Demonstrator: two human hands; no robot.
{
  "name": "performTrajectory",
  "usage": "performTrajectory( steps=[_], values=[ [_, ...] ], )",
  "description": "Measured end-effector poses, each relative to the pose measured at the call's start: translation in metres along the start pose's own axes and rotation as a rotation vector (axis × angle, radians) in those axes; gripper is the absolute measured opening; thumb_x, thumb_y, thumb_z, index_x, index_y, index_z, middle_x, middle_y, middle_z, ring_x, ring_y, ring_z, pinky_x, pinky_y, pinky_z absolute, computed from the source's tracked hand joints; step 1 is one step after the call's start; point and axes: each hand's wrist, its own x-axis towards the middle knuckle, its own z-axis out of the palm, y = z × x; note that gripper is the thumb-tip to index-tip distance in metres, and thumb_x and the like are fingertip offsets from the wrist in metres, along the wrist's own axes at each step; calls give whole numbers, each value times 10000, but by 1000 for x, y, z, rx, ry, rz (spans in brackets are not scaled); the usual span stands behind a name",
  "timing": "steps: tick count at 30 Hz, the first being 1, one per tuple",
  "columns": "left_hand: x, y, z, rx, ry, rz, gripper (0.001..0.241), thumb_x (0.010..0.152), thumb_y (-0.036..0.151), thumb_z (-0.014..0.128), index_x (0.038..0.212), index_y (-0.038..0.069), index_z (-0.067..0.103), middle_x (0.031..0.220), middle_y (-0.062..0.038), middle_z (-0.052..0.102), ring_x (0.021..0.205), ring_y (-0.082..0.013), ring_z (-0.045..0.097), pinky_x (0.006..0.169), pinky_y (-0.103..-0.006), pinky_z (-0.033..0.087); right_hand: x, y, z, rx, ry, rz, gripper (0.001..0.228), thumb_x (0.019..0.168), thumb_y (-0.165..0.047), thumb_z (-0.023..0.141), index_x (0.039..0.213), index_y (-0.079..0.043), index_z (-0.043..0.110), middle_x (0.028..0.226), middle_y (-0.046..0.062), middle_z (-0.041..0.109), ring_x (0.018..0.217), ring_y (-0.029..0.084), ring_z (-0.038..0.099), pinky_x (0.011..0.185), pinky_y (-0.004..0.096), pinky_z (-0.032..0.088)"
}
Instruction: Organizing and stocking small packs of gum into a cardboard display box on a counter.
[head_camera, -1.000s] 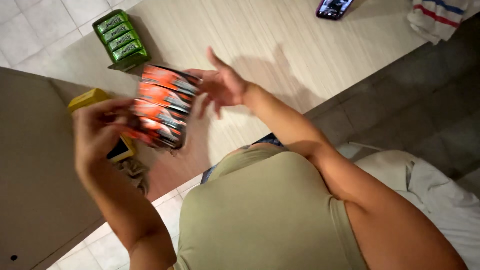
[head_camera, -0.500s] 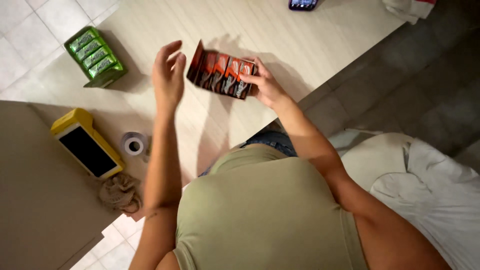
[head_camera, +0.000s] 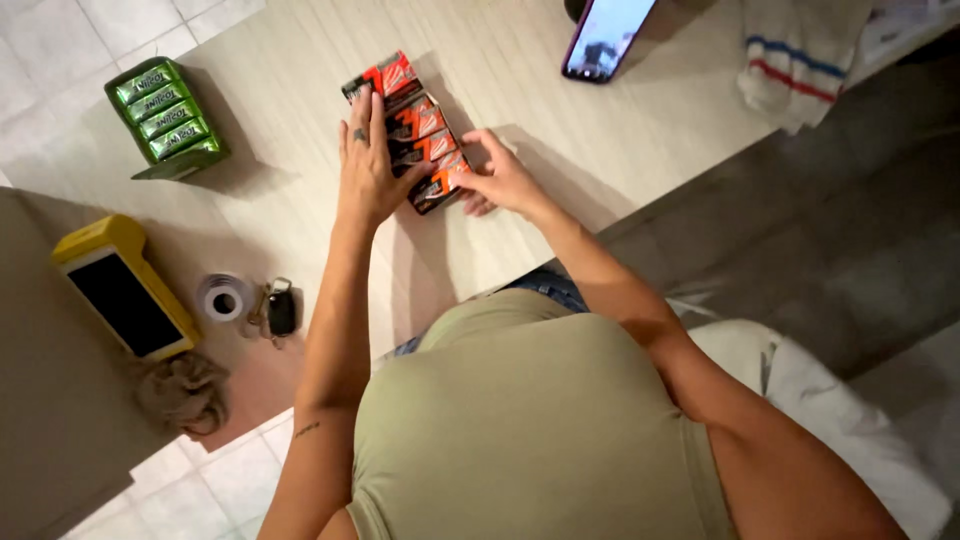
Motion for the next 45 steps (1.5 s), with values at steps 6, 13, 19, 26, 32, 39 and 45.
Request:
performTrajectory(
  steps=[6, 13, 19, 26, 32, 39, 45],
  values=[
    [-1, 22, 1, -119, 4, -240, 1146, 797, 610, 875, 1629, 81, 290, 1645, -168, 323, 1540, -383, 269, 1241, -668, 131, 24, 24, -12, -18, -97, -158, 649, 924, -148, 792, 1439, -193, 401, 726, 252, 674, 526, 315, 732, 456, 336, 663],
    [-53, 56, -8, -103, 136, -246, 807, 898, 220, 854, 1586, 157, 437, 1603, -105, 420, 1519, -356, 322, 1246, -607, 135, 9, 6, 18, -313, -154, -252, 587, 907, -287, 782, 1391, -221, 457, 776, 237, 680, 546, 316, 733, 455, 347, 655],
    [-103, 45, 20, 154, 345, -184, 261, 917, 165, 805, 1169, 220, 769, 1276, 6, 669, 1186, -226, 653, 1075, -418, 451, -30, -30, 38, -491, -42, -307, 680, 880, -469, 765, 1407, -198, 432, 1061, 371, 673, 1033, 507, 691, 913, 567, 543],
    [-101, 53, 11, 130, 301, -284, 336, 875, 124, 811, 1183, 221, 719, 1056, -5, 674, 967, -261, 678, 895, -386, 493, -23, -28, 33, -640, -189, -247, 672, 917, -400, 674, 1452, -192, 325, 1147, 295, 672, 850, 361, 685, 774, 413, 579],
    [-93, 35, 16, 109, 194, -301, 353, 805, 130, 841, 1120, 231, 715, 1000, -17, 609, 921, -284, 647, 825, -402, 488, 5, 10, 7, -656, -151, -383, 591, 921, -267, 700, 1438, -233, 416, 768, 133, 713, 565, 268, 714, 512, 365, 579],
    [-82, 100, -11, -82, 303, -287, 111, 950, 180, 769, 1042, 179, 707, 993, -51, 626, 938, -294, 652, 839, -372, 549, -18, 6, 5, -277, -237, -801, 329, 952, -107, 740, 1274, -133, 681, 1093, 114, 638, 890, 195, 654, 725, 292, 576],
    [-72, 94, -9, -247, 301, -249, 170, 940, 82, 757, 1083, 166, 722, 924, -91, 659, 904, -362, 688, 807, -470, 563, 4, 25, -28, -248, -136, -708, 84, 997, -101, 702, 1069, -106, 745, 941, 36, 614, 848, 122, 596, 727, 256, 531]
  ],
)
